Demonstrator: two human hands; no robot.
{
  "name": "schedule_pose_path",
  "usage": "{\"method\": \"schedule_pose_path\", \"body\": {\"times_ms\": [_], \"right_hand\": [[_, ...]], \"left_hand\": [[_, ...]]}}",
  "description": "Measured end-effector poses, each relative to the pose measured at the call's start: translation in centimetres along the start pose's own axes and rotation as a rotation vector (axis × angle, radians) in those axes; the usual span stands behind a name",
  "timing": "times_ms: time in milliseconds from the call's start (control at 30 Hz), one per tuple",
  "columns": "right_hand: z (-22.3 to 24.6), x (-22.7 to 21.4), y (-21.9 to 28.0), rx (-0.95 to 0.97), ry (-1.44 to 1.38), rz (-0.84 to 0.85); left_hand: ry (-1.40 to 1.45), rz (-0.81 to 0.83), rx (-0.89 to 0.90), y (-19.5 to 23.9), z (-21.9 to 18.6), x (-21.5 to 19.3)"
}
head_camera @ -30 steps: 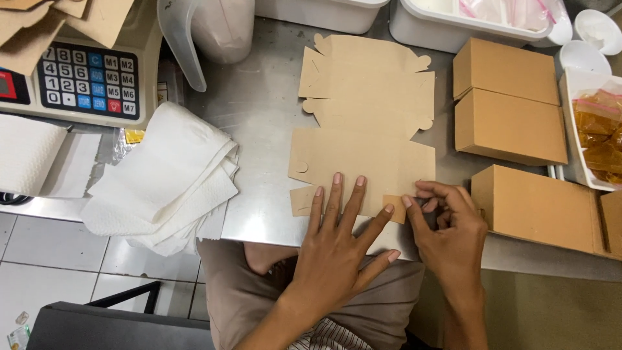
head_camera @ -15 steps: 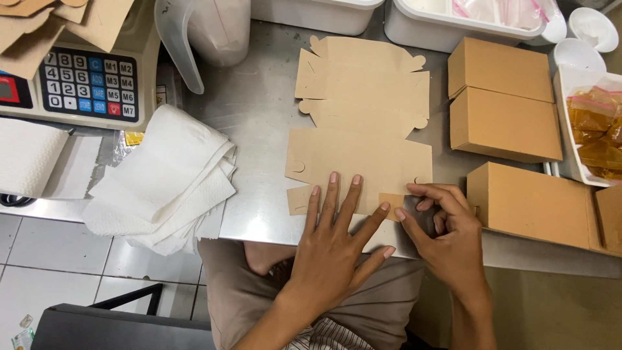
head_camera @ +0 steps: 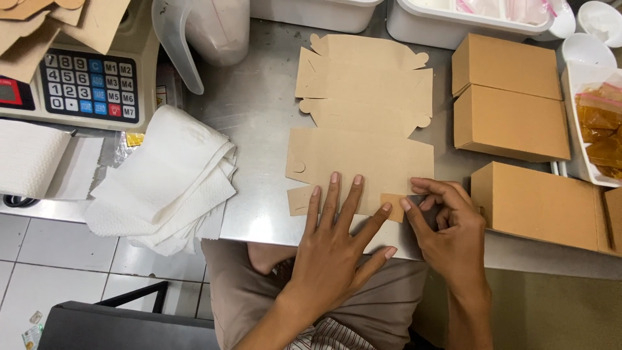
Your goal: The person folds flat cardboard pieces into box shapes by hand on a metal table. They fold the side flaps and tuck the tabs into slots to form the box structure, occasionally stacking completed boxes to the side.
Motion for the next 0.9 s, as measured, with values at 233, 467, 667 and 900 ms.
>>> {"method": "schedule_pose_path", "body": {"times_ms": [233,467,667,900], "right_hand": [[0.0,0.1,-0.3,-0.017,0.035,-0.063],[0.6,-0.3,0.4,-0.063,0.014,-0.014],[1.2,-0.1,1.1,-0.138,-0.043,0.09],[2.6,0.0,1.1,-0.192,0.029,0.015]], "left_hand": [[0.04,-0.006,0.0,0.0,-0.1,-0.3],[0.039,-0.023,0.008,0.3,-0.1,-0.2],[0.015,0.0,0.004,0.7,0.1,0.3],[0.453,-0.193,-0.031,2.0,1.3,-5.5]]}}
Point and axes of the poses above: each hand's wrist, its own y-axis away from the middle knuckle, its own x-axis out of the palm, z = x × y, the point moved 8 cm from there along -y, towards the middle knuckle, and after that the axes turned 15 degrees about y, right-handed, at the moved point
